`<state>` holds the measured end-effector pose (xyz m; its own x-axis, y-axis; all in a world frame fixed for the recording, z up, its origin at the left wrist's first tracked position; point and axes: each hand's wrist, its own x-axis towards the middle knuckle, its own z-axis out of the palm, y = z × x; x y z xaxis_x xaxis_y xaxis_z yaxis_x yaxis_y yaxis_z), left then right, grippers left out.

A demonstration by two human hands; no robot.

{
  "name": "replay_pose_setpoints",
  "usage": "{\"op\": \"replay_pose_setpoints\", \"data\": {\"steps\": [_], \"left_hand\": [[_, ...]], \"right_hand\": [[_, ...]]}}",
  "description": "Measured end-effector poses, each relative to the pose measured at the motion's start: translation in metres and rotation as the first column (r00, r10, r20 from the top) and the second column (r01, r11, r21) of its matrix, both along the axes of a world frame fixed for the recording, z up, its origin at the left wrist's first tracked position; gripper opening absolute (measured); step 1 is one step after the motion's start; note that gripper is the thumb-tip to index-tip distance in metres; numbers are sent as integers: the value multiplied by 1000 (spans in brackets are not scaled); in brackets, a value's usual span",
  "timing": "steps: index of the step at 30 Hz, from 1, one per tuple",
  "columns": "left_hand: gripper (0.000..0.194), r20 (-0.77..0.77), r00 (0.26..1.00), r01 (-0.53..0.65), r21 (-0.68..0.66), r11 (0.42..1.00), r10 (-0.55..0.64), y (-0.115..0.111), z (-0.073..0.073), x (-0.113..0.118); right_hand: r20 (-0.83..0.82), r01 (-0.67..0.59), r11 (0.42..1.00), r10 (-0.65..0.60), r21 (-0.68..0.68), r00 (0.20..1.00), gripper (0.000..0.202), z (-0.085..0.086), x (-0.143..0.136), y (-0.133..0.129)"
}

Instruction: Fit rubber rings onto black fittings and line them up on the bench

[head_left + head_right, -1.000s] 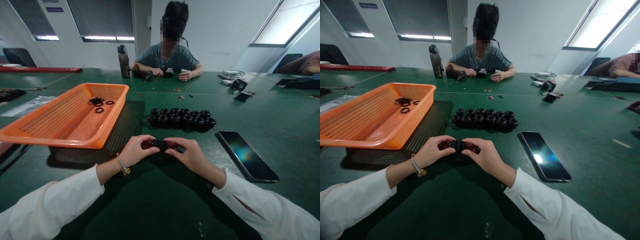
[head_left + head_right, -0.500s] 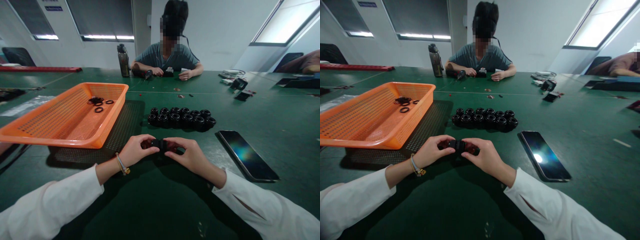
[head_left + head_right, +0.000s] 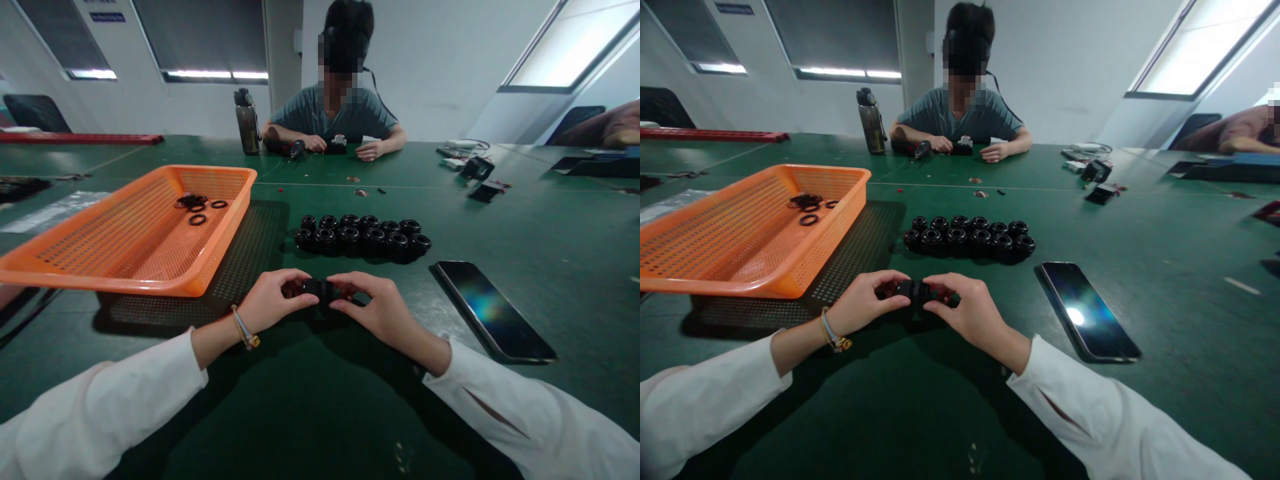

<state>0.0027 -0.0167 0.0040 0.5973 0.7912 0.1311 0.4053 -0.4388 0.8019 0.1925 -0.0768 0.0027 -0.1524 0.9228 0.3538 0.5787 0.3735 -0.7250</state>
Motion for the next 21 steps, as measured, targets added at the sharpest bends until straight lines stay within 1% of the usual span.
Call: {"op": "replay_pose_setpoints", "data": {"steps": [5,15,21], "left_hand": [[29,-13,1000,3,-4,1000,-3,0,0,0],[30,-6,1000,4,-10,1000,-4,1,0,0],[28,7,1000,2,5,1000,-2,1,0,0]], "right_hand": [[17,2,1000,-2,14,1000,29,-1,0,1],[43,-2,1000,2,0,999,28,2,0,1],[57,3,1000,-2,-8,998,26,0,0,1]]}}
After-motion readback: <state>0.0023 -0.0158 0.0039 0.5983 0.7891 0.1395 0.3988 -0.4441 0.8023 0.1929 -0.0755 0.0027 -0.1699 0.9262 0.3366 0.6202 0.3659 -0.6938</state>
